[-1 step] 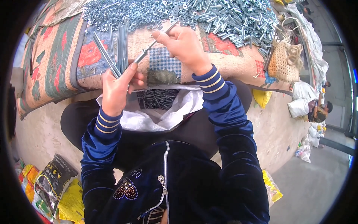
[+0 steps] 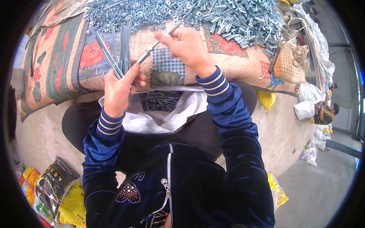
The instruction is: The person assembles hardware fasteners by sliding nuts and washers onto metal rods by hand. They hold the assembled rods, place them into an open sack, and sort through the pile of hardware on the table.
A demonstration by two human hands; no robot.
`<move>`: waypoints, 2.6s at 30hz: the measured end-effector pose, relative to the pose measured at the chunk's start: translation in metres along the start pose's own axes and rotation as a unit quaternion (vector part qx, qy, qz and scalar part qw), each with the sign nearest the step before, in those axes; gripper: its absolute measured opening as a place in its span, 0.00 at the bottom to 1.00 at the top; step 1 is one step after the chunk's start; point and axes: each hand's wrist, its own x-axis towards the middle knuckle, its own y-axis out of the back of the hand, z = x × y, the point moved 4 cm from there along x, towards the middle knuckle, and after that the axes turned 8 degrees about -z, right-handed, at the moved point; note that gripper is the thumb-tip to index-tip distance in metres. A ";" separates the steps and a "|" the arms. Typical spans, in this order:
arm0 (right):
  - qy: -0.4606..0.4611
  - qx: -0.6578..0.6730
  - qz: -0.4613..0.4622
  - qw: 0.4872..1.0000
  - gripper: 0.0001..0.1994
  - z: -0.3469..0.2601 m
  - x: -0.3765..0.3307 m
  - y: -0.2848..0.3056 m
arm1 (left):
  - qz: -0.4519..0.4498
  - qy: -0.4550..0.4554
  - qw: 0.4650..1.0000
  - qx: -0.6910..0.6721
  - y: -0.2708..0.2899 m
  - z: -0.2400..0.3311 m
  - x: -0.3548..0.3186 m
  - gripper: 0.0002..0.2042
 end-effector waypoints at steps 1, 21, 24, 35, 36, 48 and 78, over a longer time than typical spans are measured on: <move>-0.054 -0.108 0.027 0.992 0.17 0.001 -0.002 0.002 | 0.002 0.000 1.000 0.005 0.000 0.000 0.001 0.10; -0.056 0.001 -0.025 0.998 0.14 -0.003 -0.009 -0.026 | 0.017 -0.047 0.996 0.076 -0.006 -0.002 -0.004 0.07; -0.073 -0.041 0.033 0.996 0.16 0.004 -0.008 -0.029 | 0.034 -0.088 0.989 0.118 -0.002 -0.003 -0.004 0.07; -0.007 0.100 -0.008 0.995 0.16 -0.006 0.005 0.008 | -0.219 0.107 0.965 -0.094 -0.011 -0.009 0.002 0.15; -0.007 0.099 -0.002 0.995 0.16 -0.005 0.004 0.008 | -0.219 0.124 0.962 -0.102 -0.014 -0.010 -0.001 0.15; 0.101 -0.309 0.129 0.937 0.11 -0.029 -0.031 -0.001 | -0.088 0.222 0.916 -0.323 0.008 -0.025 -0.004 0.15; 0.021 0.114 -0.015 0.993 0.10 0.002 -0.014 -0.045 | -0.090 0.141 0.966 -0.196 0.005 -0.017 -0.003 0.18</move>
